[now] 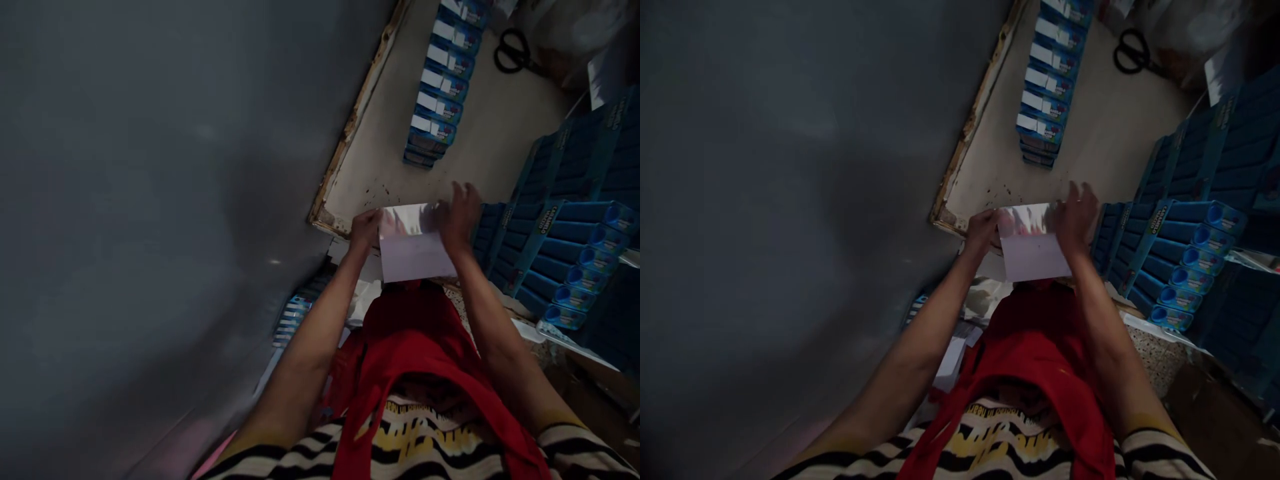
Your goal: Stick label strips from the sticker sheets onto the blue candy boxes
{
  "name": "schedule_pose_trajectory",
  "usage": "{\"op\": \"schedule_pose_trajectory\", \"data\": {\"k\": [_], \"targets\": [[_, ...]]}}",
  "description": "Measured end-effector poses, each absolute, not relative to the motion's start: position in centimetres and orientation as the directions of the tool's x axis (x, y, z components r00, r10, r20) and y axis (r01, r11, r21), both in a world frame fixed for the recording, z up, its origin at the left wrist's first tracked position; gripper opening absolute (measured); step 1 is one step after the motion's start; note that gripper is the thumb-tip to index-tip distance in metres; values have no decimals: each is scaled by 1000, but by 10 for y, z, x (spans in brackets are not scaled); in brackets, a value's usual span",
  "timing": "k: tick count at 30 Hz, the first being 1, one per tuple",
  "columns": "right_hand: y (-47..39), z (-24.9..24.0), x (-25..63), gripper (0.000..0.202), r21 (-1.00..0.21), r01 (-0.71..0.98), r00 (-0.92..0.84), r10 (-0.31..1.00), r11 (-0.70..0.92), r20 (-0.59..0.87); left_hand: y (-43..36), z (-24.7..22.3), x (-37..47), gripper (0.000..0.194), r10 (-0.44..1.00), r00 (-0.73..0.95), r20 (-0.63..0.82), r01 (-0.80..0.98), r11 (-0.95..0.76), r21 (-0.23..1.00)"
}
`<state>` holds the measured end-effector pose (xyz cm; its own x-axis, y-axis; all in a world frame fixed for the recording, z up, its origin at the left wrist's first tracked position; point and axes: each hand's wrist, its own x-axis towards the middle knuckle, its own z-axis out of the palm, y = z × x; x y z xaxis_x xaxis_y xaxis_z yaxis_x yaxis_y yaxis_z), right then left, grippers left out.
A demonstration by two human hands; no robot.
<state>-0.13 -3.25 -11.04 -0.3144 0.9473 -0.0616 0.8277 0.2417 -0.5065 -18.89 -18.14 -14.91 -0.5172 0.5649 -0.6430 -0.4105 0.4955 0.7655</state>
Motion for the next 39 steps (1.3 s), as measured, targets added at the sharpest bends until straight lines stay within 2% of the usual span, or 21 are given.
{"op": "schedule_pose_trajectory", "data": {"k": [3, 6, 9, 14, 18, 23, 28, 33, 36, 39], "targets": [[-68, -104, -41, 42, -574, 675, -625, 773, 464, -110, -173, -150, -180, 35, 537, -594, -599, -354, 495, 794], [-95, -109, -72, 40, -609, 606, -738, 647, 513, -190, -171, -146, -178, 35, 530, -619, -580, -345, 481, 806], [-106, -120, -85, 40, -599, 626, -732, 642, 501, -228, -175, -142, -183, 37, 539, -608, -582, -373, 454, 809], [-103, -131, -83, 43, -638, 603, -720, 671, 478, -178, -183, -141, -191, 36, 585, -534, -611, -440, 425, 791], [-104, -132, -85, 44, -628, 599, -758, 604, 497, -245, -186, -144, -192, 37, 584, -525, -619, -460, 417, 784], [-127, -134, -81, 65, -621, 596, -775, 567, 510, -279, -184, -144, -191, 36, 557, -543, -628, -451, 437, 778], [-147, -132, -69, 67, -635, 618, -754, 577, 463, -314, -185, -137, -185, 33, 533, -539, -652, -502, 417, 757], [-143, -127, -66, 55, -613, 618, -758, 581, 493, -297, -184, -134, -185, 36, 450, -538, -713, -584, 411, 700], [-137, -122, -66, 41, -585, 621, -749, 613, 521, -250, -184, -135, -189, 30, 400, -495, -771, -613, 468, 637], [-135, -113, -64, 24, -552, 641, -725, 657, 534, -206, -184, -140, -196, 26, 409, -452, -793, -621, 494, 609]]}}
